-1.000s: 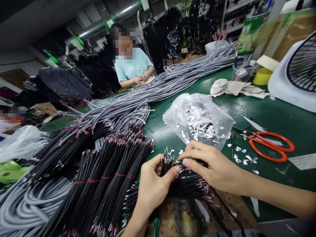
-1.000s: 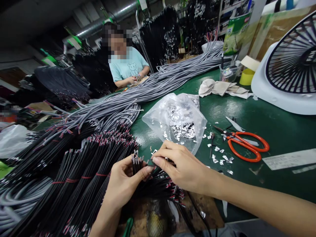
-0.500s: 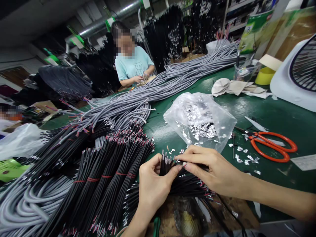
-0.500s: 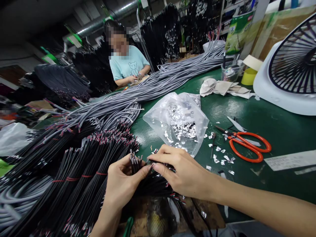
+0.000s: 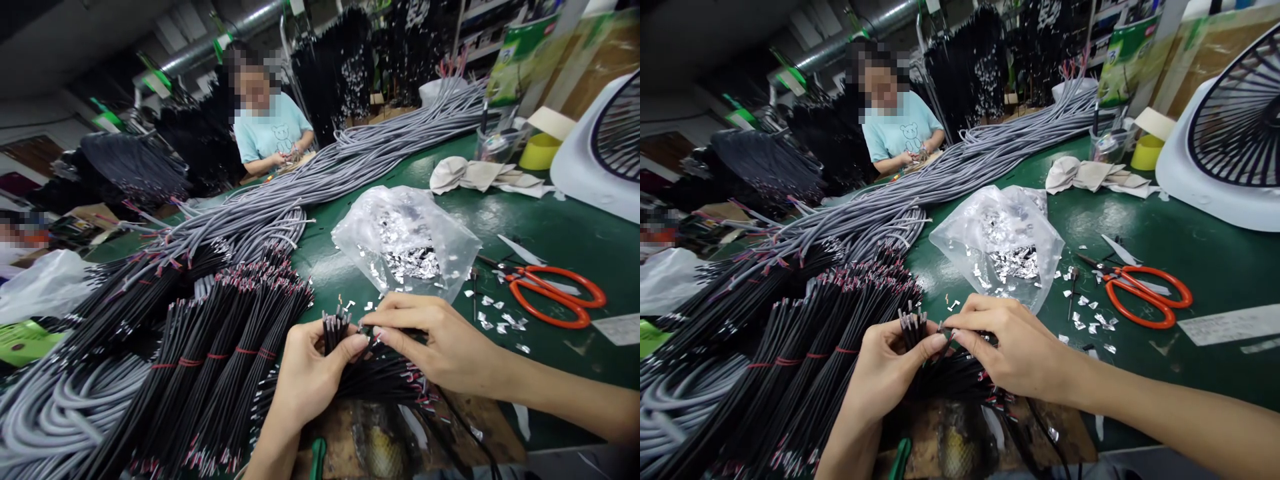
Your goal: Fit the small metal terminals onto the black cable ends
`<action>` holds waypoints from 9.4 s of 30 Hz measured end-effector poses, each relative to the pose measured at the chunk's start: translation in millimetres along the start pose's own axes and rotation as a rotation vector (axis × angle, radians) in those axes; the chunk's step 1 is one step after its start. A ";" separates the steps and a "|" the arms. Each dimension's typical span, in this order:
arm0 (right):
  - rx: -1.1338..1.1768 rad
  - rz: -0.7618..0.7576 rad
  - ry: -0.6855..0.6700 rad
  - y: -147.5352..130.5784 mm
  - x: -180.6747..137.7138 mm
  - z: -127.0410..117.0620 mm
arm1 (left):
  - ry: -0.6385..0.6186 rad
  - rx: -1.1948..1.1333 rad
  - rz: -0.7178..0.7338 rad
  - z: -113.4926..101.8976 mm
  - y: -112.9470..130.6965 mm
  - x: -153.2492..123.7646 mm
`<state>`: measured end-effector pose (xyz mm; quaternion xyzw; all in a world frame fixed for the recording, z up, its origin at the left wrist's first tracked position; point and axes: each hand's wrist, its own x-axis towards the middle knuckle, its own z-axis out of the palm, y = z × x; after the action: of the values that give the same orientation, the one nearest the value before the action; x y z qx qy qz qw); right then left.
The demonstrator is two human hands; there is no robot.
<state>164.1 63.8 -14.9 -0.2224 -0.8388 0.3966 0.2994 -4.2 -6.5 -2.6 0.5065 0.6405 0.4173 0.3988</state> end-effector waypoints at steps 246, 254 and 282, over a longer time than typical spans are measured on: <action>-0.087 0.045 0.137 3.6 6.6 -1.6 | 0.015 -0.030 -0.005 5.6 -1.6 0.6; 0.013 0.011 0.039 2.4 3.7 3.2 | 0.032 0.043 0.032 5.7 -3.2 0.2; 0.096 0.038 0.117 4.3 4.7 3.9 | -0.196 0.079 0.029 -1.3 4.4 -2.6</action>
<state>158.7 67.0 -18.8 -0.2463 -0.7954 0.4283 0.3510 -3.7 -8.6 2.2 0.5694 0.6069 0.3462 0.4332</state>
